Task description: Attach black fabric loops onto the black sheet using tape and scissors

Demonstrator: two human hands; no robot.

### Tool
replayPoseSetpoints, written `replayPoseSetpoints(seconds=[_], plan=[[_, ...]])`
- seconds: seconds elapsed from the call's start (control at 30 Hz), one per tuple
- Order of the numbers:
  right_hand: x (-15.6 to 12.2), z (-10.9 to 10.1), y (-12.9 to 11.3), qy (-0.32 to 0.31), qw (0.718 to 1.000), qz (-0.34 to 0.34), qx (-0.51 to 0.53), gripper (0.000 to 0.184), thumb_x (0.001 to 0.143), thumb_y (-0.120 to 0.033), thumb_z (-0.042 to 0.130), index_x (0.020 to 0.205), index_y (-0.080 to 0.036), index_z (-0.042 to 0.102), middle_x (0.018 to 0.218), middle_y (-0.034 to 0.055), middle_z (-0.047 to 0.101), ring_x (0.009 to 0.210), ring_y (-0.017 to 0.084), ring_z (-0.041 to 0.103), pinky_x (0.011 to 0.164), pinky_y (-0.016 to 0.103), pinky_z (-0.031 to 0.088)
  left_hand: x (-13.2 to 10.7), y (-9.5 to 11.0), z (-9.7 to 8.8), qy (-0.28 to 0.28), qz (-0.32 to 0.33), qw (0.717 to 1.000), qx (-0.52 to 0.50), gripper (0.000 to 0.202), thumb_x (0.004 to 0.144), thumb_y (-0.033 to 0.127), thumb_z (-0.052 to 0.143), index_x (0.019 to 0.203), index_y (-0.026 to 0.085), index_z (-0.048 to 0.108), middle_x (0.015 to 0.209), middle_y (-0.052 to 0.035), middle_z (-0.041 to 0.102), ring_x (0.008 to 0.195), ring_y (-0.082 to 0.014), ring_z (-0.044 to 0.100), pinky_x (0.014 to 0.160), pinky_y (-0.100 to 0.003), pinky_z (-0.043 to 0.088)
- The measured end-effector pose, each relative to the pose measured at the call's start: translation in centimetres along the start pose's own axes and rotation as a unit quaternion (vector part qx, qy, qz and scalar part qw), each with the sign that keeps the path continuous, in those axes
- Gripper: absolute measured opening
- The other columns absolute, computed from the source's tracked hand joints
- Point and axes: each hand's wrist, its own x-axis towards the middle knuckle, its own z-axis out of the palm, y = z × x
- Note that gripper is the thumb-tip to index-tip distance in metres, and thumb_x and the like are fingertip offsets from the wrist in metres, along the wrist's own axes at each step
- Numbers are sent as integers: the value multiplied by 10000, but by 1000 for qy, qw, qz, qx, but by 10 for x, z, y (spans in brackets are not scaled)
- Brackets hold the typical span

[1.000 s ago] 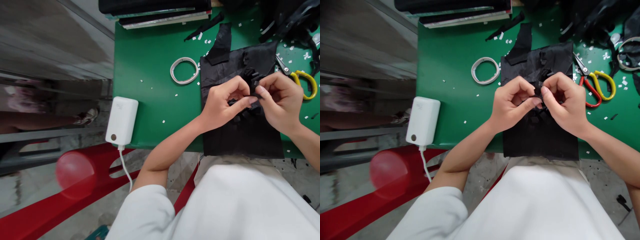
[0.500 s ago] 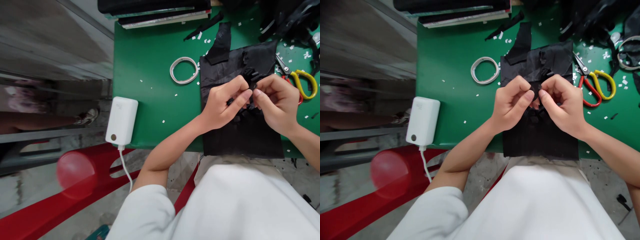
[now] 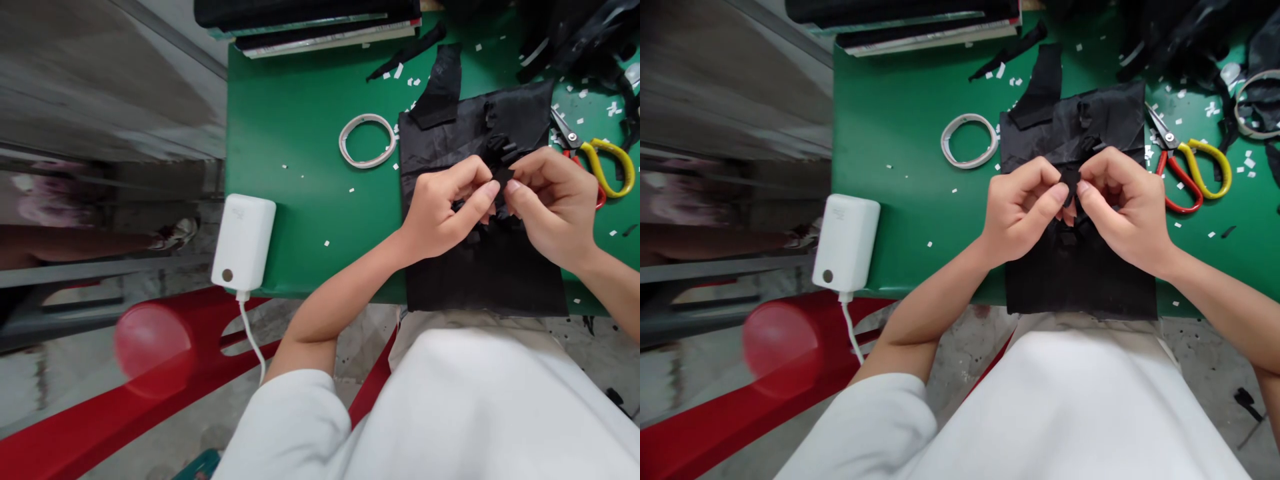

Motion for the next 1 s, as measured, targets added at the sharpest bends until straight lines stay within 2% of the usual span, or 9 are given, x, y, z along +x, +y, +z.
replayPoseSetpoints(seconds=[0.17, 0.33, 0.5, 0.73, 1.0], plan=[[-1, 1, -4, 4, 1000, -4, 1, 202, 906, -388, 632, 762, -256, 579, 598, -40, 540, 501, 108, 474, 465, 276, 343, 1, 0, 0, 2, -16, 1000, -1, 359, 975, 483, 483, 745, 208, 469, 649, 35, 633, 550, -75, 627, 551, -215, 535], [-1, 1, -3, -1, 1000, -11, 15, 159, 912, -334, 627, 778, -258, 594, 603, -42, 561, 500, 103, 486, 464, 270, 347, 1, 1, -1, 1, -6, 1000, -20, 326, 975, 426, 508, 738, 205, 479, 641, 41, 631, 533, -73, 631, 541, -213, 540], [-1, 2, -1, -1, 1000, -17, 20, 111, 906, -265, 616, 797, -259, 602, 602, -47, 549, 503, 98, 485, 466, 265, 348, 1, 4, -1, 1, -39, 999, 24, 317, 980, 416, 484, 734, 215, 472, 652, 51, 642, 529, -81, 640, 542, -225, 562], [-3, 3, 0, 0, 999, -25, 31, 120, 856, -134, 616, 815, -246, 626, 589, -67, 570, 496, 88, 507, 460, 253, 368, 1, 2, 0, 6, -20, 1000, 6, 247, 956, 255, 498, 718, 214, 451, 619, 57, 597, 521, -76, 618, 529, -210, 517], [-3, 4, -2, 2, 999, -23, 36, 137, 854, -132, 610, 815, -262, 625, 591, -51, 585, 497, 108, 536, 450, 270, 404, 1, 4, 1, 8, -23, 1000, 10, 243, 928, 178, 486, 702, 217, 406, 589, 62, 574, 514, -75, 592, 528, -216, 479]])
